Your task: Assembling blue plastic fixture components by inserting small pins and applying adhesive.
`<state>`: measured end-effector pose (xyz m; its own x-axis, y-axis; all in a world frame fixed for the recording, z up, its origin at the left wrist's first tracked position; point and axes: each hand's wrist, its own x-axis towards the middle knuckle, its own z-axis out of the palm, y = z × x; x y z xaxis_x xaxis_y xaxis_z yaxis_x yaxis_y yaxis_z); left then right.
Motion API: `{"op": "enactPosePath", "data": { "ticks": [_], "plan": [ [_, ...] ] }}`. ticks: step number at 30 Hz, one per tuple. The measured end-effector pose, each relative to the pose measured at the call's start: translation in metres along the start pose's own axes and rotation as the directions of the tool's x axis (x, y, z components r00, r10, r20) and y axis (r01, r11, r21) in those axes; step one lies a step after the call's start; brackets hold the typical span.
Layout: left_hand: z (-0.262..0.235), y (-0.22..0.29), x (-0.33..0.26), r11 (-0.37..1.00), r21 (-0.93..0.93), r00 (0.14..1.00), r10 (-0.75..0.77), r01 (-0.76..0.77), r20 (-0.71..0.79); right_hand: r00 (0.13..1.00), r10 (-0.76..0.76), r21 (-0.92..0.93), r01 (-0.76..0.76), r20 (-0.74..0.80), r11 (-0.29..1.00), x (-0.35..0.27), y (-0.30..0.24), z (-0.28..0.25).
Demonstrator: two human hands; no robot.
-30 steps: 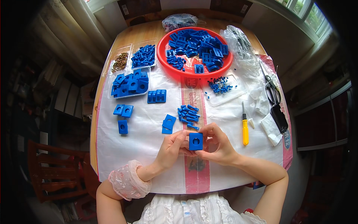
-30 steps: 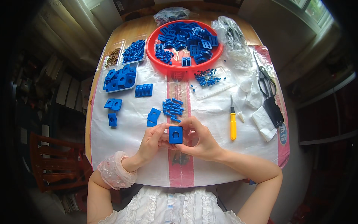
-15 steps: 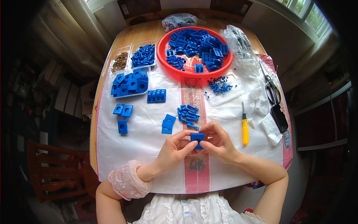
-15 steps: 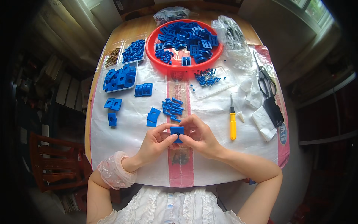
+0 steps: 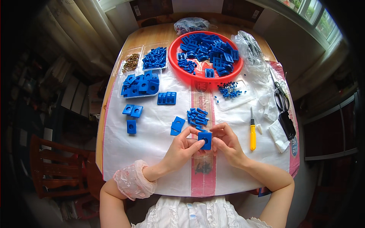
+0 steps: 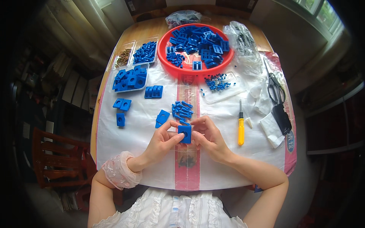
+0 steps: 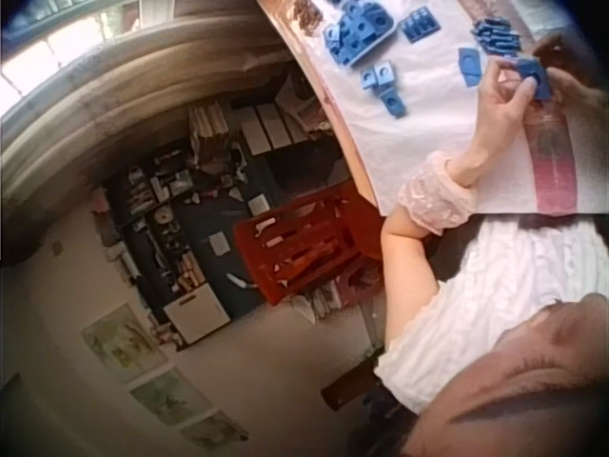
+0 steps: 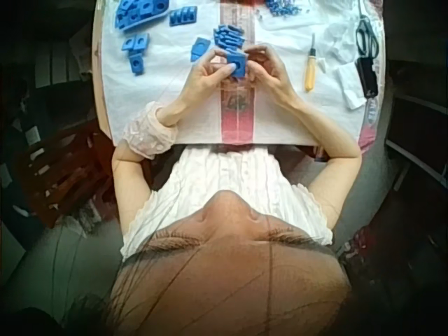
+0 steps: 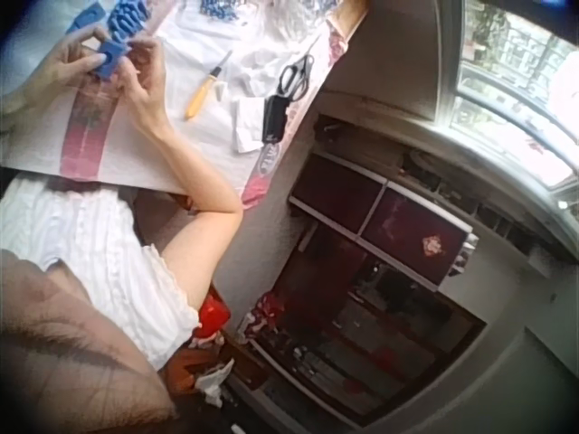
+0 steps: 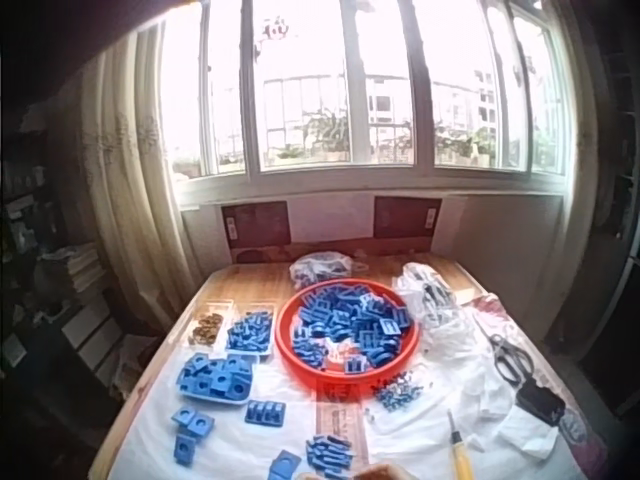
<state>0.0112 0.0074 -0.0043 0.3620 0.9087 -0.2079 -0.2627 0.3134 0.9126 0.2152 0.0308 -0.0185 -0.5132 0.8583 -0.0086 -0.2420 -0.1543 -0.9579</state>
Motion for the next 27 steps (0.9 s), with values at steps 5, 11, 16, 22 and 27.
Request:
{"op": "enactPosePath", "data": {
  "ticks": [5,11,16,22,27],
  "plan": [
    [0.006,0.024,-0.008,0.959,0.257,0.992,0.122,-0.117,-0.006,1.000,0.010,0.049,-0.010,-0.009,0.999,0.001,0.003,-0.003],
    [0.005,0.067,-0.026,0.471,0.833,0.884,0.465,-0.289,0.043,1.000,0.017,0.052,-0.017,0.007,0.999,0.001,0.002,-0.004],
    [-0.001,0.091,-0.038,0.139,0.977,0.795,0.605,-0.161,0.045,1.000,0.025,0.056,-0.025,0.004,0.998,0.001,0.003,-0.005],
    [-0.034,0.102,-0.045,0.159,0.984,0.795,0.586,0.079,-0.158,1.000,0.022,0.046,-0.023,0.005,0.999,0.000,0.003,-0.005],
    [-0.070,0.089,-0.037,0.157,0.964,0.827,0.495,0.217,-0.267,1.000,0.020,0.033,-0.021,0.018,0.999,0.001,0.004,-0.003]
  ]
}}
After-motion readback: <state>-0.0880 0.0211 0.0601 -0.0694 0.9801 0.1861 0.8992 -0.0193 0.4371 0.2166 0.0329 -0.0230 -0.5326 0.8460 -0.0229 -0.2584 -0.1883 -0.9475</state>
